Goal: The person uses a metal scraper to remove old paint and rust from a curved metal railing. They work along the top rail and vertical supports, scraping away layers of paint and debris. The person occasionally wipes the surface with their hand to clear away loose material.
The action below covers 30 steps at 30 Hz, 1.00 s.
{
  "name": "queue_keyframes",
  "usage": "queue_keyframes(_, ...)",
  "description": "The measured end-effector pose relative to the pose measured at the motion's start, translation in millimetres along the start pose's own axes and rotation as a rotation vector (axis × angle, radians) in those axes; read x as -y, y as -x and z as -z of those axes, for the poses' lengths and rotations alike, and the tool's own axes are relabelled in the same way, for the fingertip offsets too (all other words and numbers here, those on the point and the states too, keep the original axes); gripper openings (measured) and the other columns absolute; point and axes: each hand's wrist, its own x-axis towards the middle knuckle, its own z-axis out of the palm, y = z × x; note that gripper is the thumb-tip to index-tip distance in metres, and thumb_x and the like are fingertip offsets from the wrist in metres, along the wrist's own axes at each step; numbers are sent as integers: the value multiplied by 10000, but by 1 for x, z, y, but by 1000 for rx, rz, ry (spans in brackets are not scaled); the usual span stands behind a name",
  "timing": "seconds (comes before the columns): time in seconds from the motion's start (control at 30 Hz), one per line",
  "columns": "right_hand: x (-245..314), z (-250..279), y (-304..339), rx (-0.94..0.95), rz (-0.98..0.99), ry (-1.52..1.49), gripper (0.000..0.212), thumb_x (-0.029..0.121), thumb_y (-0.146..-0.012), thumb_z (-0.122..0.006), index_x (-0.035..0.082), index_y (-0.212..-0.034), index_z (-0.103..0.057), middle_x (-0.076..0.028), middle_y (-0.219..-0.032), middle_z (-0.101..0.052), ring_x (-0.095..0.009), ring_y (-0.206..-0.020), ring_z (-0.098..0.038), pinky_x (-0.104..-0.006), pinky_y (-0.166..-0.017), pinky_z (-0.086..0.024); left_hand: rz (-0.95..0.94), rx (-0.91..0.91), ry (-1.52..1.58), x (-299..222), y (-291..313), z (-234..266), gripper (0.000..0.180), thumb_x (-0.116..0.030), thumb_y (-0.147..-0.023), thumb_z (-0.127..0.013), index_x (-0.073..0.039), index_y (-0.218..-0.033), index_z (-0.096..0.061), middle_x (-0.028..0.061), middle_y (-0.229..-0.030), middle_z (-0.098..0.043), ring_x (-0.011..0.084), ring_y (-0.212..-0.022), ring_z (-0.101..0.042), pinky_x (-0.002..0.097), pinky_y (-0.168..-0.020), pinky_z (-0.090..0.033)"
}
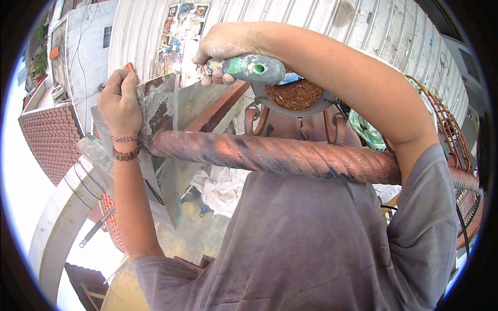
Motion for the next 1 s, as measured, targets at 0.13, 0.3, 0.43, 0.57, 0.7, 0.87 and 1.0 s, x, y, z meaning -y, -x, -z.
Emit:
queue_keyframes(0.13, -7, 2, -7, 4, 21, -17, 230, 129, -968, -510, -68, -1080, -551, -167, -816, -673, -134, -522, -556, -276, -398, -483, -17, -7, -8, 1, -2, -2, 224, -204, -899, -576, 1, -881, -665, 109, -688, -616, 184, -635, -567, 316, -649, -458)
queue_keyframes(0.3, -18, -15, -22, -44, 33, -23, 200, 128, -970, -504, -51, -1054, -531, -161, -774, -657, -144, -505, -552, -298, -395, -485, -32, -5, -22, 5, -2, 1, 215, -198, -889, -576, -5, -881, -669, 132, -717, -640, 223, -650, -612, 335, -646, -473)
queue_keyframes(0.43, -9, 0, -8, -21, 6, -20, 208, 121, -968, -483, -51, -1085, -499, -180, -790, -659, -163, -513, -573, -321, -396, -493, -60, -11, -46, 7, -3, 0, 209, -196, -886, -580, -3, -886, -661, 145, -759, -663, 255, -678, -642, 350, -658, -482)
queue_keyframes(0.57, -10, -4, -9, -41, 20, -3, 216, 104, -964, -460, -72, -1080, -507, -193, -811, -674, -179, -506, -581, -335, -398, -494, -54, 0, -46, 2, -4, 2, 197, -187, -878, -581, -5, -885, -658, 154, -768, -667, 287, -688, -643, 367, -665, -484)
queue_keyframes(0.7, -12, 2, -4, 15, 9, -35, 159, 129, -977, -493, 2, -1069, -474, -146, -752, -634, -130, -475, -524, -300, -358, -455, -80, -12, -39, 6, -2, 1, 192, -182, -872, -579, -7, -872, -657, 161, -754, -660, 304, -689, -638, 372, -664, -479)
queue_keyframes(0.87, -8, 5, 2, 29, -1, -24, 155, 140, -980, -492, 7, -1058, -487, -134, -746, -632, -132, -468, -526, -296, -353, -455, -48, 26, -16, 5, -2, 0, 196, -176, -869, -568, 0, -852, -653, 167, -733, -647, 314, -683, -627, 384, -657, -469)
queue_keyframes(1.0, -7, 6, 9, 5, -19, 31, 172, 172, -988, -494, 7, -1032, -477, -130, -770, -642, -135, -470, -535, -299, -358, -466, -57, 27, -23, 3, -3, 2, 192, -168, -864, -564, 3, -844, -649, 170, -727, -643, 319, -676, -620, 392, -654, -464)
